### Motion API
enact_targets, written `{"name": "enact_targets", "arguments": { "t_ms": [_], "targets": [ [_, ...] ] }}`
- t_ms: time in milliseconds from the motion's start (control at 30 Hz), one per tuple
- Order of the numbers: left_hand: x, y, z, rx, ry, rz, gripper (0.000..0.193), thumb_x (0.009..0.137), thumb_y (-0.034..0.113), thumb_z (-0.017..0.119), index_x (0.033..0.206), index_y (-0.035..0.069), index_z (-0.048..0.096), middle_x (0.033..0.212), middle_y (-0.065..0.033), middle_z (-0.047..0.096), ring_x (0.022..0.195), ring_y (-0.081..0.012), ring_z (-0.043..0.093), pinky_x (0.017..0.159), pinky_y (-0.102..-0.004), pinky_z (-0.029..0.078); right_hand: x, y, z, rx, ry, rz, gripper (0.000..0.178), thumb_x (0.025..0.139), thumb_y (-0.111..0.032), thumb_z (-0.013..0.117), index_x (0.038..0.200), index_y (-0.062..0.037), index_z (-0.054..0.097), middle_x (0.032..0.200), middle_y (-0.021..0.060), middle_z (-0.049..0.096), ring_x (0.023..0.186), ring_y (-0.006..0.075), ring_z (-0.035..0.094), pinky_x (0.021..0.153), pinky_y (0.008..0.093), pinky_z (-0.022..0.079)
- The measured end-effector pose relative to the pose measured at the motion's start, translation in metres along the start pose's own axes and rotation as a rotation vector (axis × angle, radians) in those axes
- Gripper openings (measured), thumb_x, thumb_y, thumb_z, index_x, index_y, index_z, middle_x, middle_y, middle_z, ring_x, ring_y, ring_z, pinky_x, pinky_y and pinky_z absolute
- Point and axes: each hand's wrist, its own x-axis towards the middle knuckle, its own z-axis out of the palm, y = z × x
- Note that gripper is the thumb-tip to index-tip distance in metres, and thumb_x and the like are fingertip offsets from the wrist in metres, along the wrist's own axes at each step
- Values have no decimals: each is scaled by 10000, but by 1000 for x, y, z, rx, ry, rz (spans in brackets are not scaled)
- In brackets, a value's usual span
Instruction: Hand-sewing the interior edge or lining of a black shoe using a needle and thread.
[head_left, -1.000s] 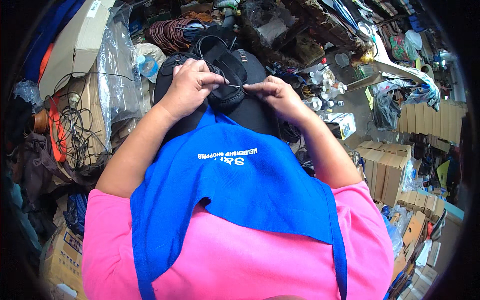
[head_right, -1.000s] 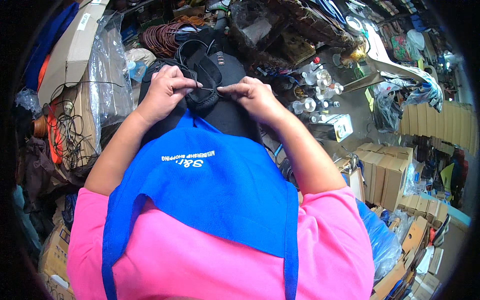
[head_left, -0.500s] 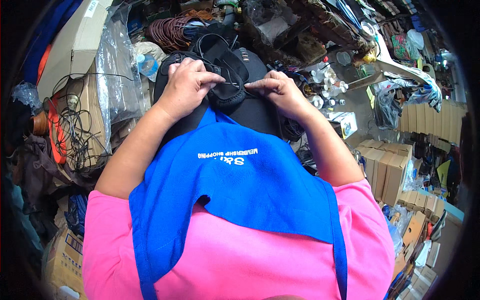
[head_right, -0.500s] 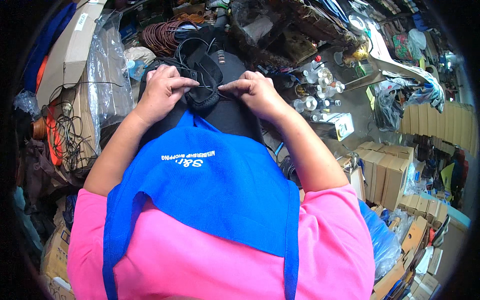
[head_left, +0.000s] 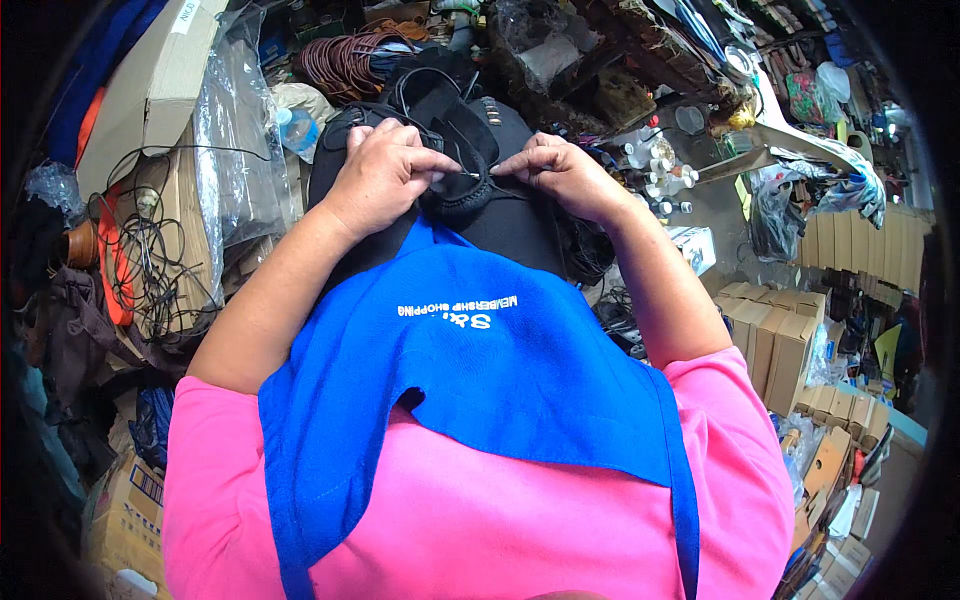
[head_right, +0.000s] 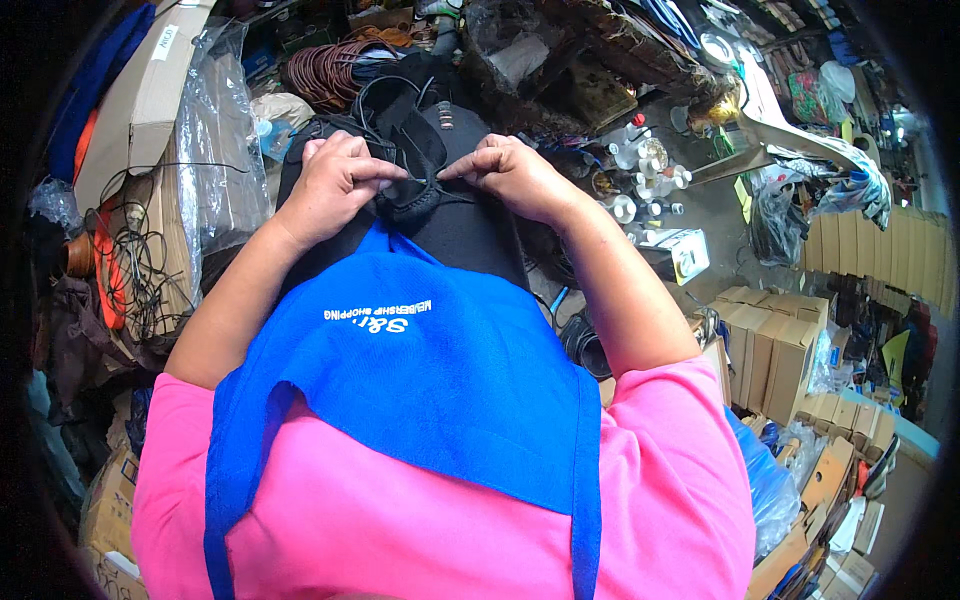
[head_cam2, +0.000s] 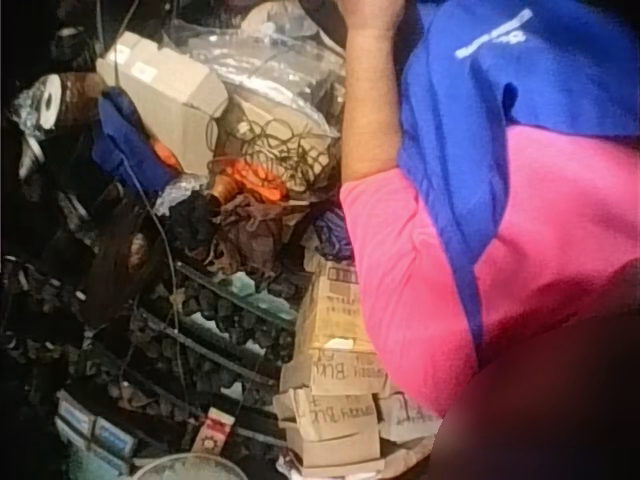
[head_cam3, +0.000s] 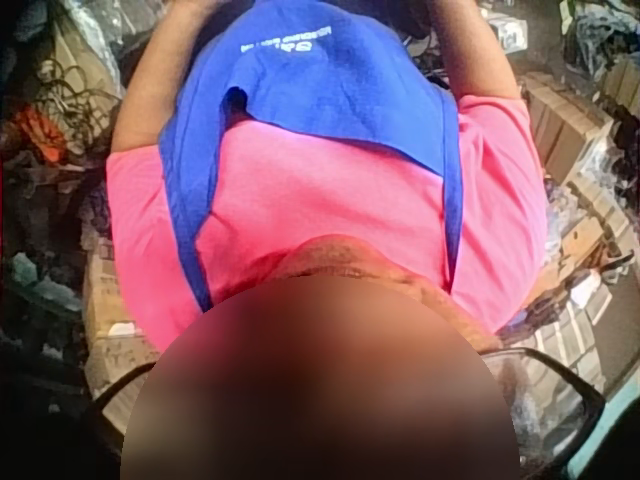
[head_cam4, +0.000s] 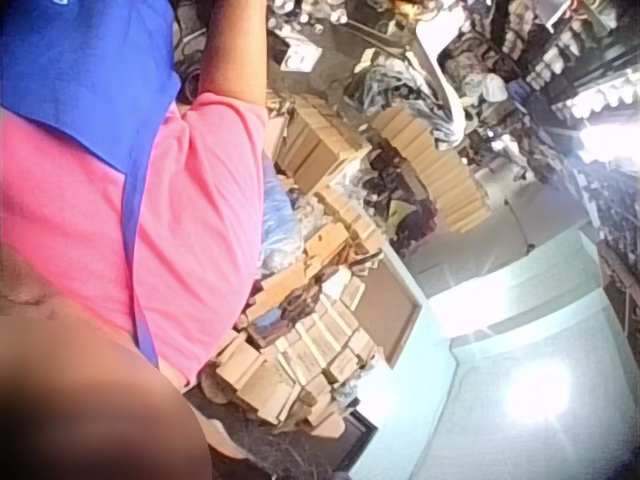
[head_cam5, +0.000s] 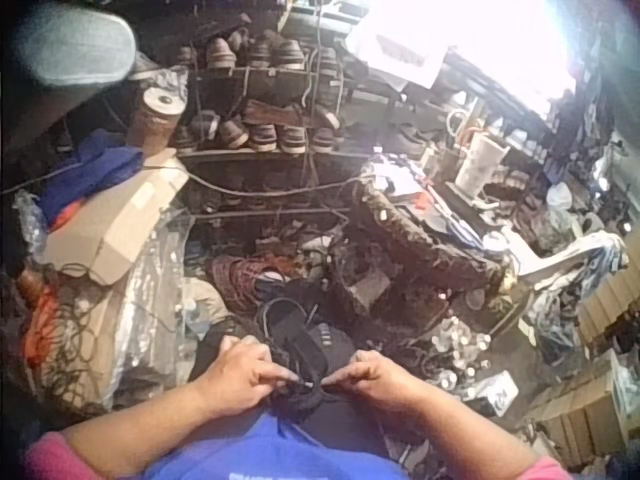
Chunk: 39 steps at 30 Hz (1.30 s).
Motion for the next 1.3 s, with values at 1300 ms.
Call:
{"name": "enact_targets", "arguments": {
  "t_ms": [1300],
  "targets": [
    [19,19,-11,117,-114,52,76,788,167,659,840,117,635,845,-21,635,907,-242,537,808,-411,343,6,21,-3,567,48,158,142,786,-151,751,817,-47,659,756,-8,644,733,73,566,689,240,460]
  ]
}}
